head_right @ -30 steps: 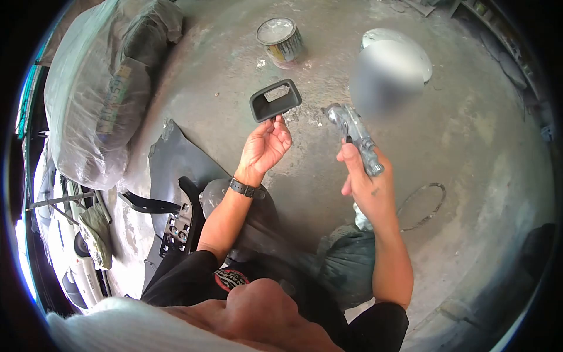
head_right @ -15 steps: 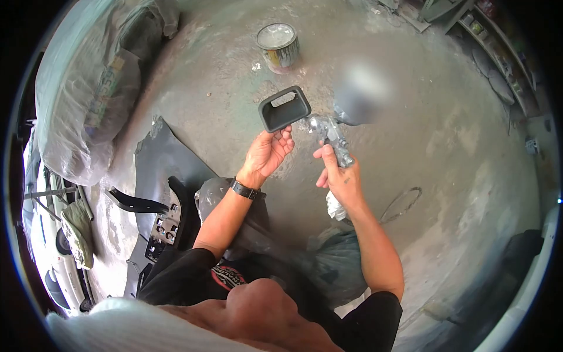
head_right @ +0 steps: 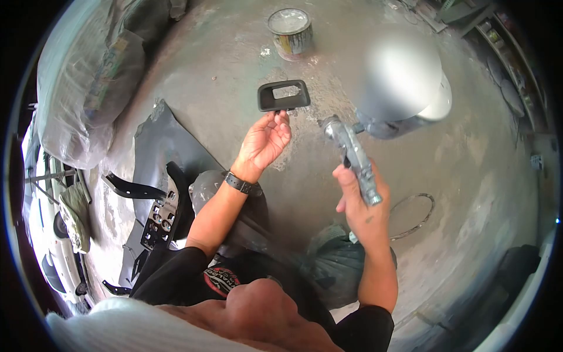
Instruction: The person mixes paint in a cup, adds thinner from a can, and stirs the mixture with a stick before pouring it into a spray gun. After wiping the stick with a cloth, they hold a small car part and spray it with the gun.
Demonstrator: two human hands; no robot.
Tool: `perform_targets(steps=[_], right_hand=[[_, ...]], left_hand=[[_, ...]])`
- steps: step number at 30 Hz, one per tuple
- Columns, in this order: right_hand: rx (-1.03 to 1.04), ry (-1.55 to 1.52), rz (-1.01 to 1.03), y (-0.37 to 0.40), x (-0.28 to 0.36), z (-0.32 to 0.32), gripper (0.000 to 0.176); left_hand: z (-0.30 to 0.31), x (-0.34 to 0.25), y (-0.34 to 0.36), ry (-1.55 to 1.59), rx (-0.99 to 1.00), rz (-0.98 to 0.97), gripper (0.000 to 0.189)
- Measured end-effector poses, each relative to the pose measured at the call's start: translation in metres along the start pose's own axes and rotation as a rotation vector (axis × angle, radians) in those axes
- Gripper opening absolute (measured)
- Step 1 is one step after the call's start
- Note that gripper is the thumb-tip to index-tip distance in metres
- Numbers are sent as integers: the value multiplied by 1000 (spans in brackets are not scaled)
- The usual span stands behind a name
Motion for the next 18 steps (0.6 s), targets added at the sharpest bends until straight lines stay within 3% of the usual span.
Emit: perform_targets(steps=[8, 18], right_hand=[[-258, 130, -192, -32, -38, 62, 59], [-320, 140, -237, -40, -46, 74, 62]], left_hand=[[3, 6, 1, 26, 14, 32, 21], [2, 4, 5, 18, -6, 14, 21]])
Point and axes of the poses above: each hand's wrist, its own y-axis away from the middle knuckle, its own z-axis out of the back of the hand, x = y × z, the point moved 8 cm from there along -y, towards the middle knuckle, and after that the axes turned 2 degrees about z, right-handed, at the moved point
